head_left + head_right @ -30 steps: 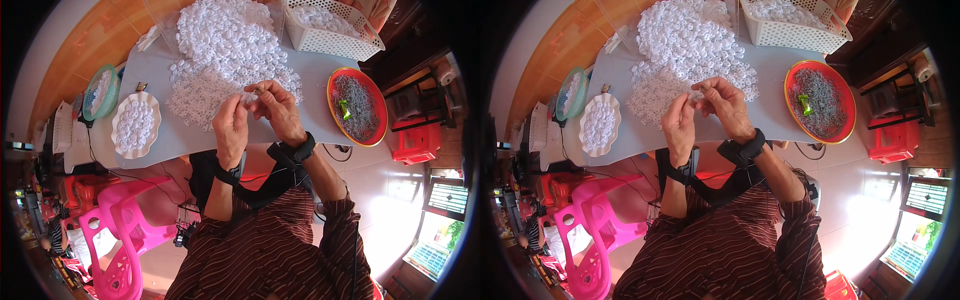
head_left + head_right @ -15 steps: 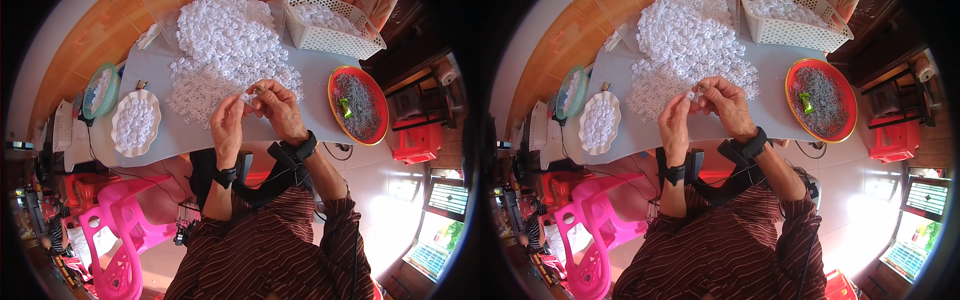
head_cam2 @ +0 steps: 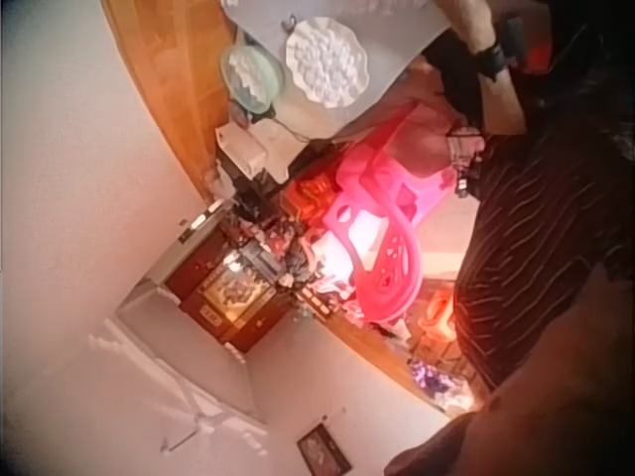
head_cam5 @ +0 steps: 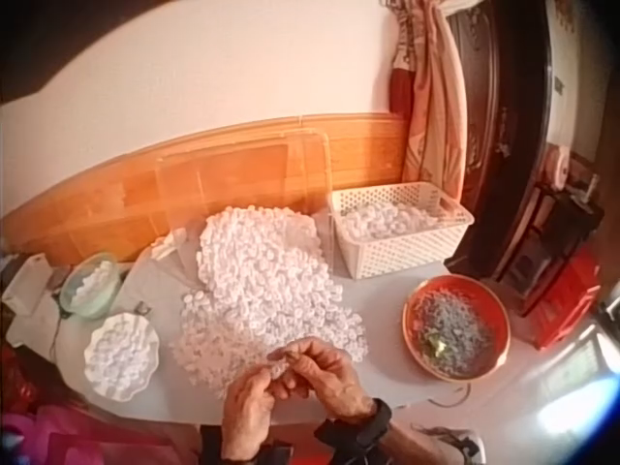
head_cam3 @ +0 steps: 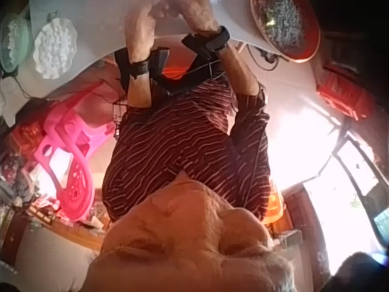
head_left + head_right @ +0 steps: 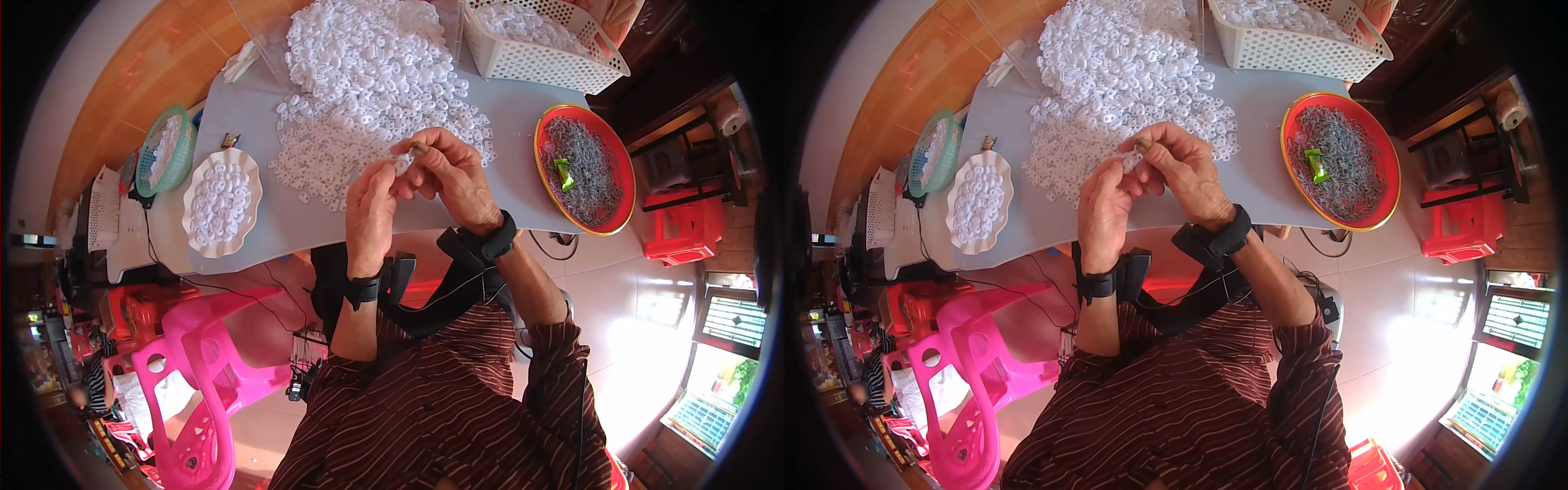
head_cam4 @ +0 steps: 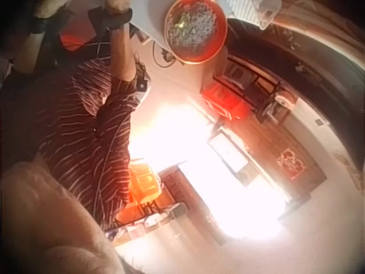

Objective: Assembling small white plastic components by inserting metal pins.

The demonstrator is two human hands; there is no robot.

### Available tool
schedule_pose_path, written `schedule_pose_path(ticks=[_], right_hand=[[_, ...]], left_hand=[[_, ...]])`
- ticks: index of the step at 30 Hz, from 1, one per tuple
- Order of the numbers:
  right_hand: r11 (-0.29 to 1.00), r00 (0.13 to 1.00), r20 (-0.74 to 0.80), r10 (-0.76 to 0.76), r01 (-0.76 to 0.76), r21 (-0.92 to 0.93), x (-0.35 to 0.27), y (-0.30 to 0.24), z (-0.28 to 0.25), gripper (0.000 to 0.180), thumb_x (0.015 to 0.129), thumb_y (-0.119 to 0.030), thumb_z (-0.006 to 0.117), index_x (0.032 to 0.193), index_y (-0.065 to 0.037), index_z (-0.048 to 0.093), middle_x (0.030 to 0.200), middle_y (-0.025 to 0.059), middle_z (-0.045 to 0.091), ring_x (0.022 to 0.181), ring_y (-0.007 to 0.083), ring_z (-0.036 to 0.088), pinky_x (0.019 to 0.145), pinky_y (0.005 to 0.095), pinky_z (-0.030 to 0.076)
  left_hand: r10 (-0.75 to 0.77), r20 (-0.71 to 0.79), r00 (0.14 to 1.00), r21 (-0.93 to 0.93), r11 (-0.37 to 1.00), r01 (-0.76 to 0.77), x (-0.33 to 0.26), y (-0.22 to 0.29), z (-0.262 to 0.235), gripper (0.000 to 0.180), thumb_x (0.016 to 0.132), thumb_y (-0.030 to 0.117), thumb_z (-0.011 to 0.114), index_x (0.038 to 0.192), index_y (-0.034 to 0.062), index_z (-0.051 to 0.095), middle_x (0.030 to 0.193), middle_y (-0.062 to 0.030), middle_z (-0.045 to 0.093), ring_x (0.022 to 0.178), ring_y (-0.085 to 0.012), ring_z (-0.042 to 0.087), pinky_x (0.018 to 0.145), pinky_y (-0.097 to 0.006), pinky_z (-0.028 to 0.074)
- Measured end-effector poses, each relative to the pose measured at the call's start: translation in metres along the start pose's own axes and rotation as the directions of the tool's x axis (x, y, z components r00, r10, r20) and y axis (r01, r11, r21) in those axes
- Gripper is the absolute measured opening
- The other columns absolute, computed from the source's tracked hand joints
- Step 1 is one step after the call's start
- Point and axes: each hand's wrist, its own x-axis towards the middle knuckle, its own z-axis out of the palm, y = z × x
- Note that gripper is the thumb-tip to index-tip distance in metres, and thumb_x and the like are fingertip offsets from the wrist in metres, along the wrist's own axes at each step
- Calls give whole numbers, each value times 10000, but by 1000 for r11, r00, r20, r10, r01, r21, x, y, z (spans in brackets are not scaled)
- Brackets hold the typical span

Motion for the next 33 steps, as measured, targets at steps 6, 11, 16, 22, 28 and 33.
schedule_pose_path(ticks=[6,11,16,22,28,33], right_hand=[[999,999,35,-17,16,32,3,6,6,155,940,-151,531,943,3,554,709,23,567,575,56,489,502,205,405],[980,996,-2,-89,87,-178,3,12,6,165,952,-156,511,934,6,537,723,13,540,580,52,472,542,198,410],[962,993,33,-112,116,-248,0,8,9,156,954,-141,503,940,13,524,747,20,545,586,44,460,540,194,400],[978,981,-106,-160,143,-152,1,9,13,133,922,-89,549,968,32,582,796,29,597,595,41,484,546,195,432],[977,981,-125,-151,128,-170,-9,14,4,190,898,-84,591,1048,27,627,811,12,606,630,46,494,564,198,433],[956,985,-43,-168,153,-252,-12,18,3,214,879,-65,610,1082,1,625,837,-1,595,692,61,510,636,196,426]], left_hand=[[226,-84,970,234,951,-202,-3,-2,9,225,923,211,544,899,-9,590,741,-17,579,644,-72,508,588,-219,387],[252,-76,965,469,863,-188,-6,8,6,204,913,175,571,882,-24,601,730,-24,595,642,-76,538,591,-215,420],[168,37,985,329,929,-171,-7,12,0,252,911,225,582,946,-21,626,754,-24,615,705,-84,550,672,-229,432],[53,13,999,201,978,-54,-3,0,-7,222,909,191,581,962,-21,621,794,-46,620,720,-102,562,688,-235,444],[65,-181,981,-96,992,-84,0,-6,-1,162,889,165,602,909,10,645,754,-26,609,696,-89,534,664,-231,419],[80,-197,977,-126,986,-106,4,-4,0,153,886,151,604,922,9,650,759,-19,602,707,-84,526,675,-224,411]])
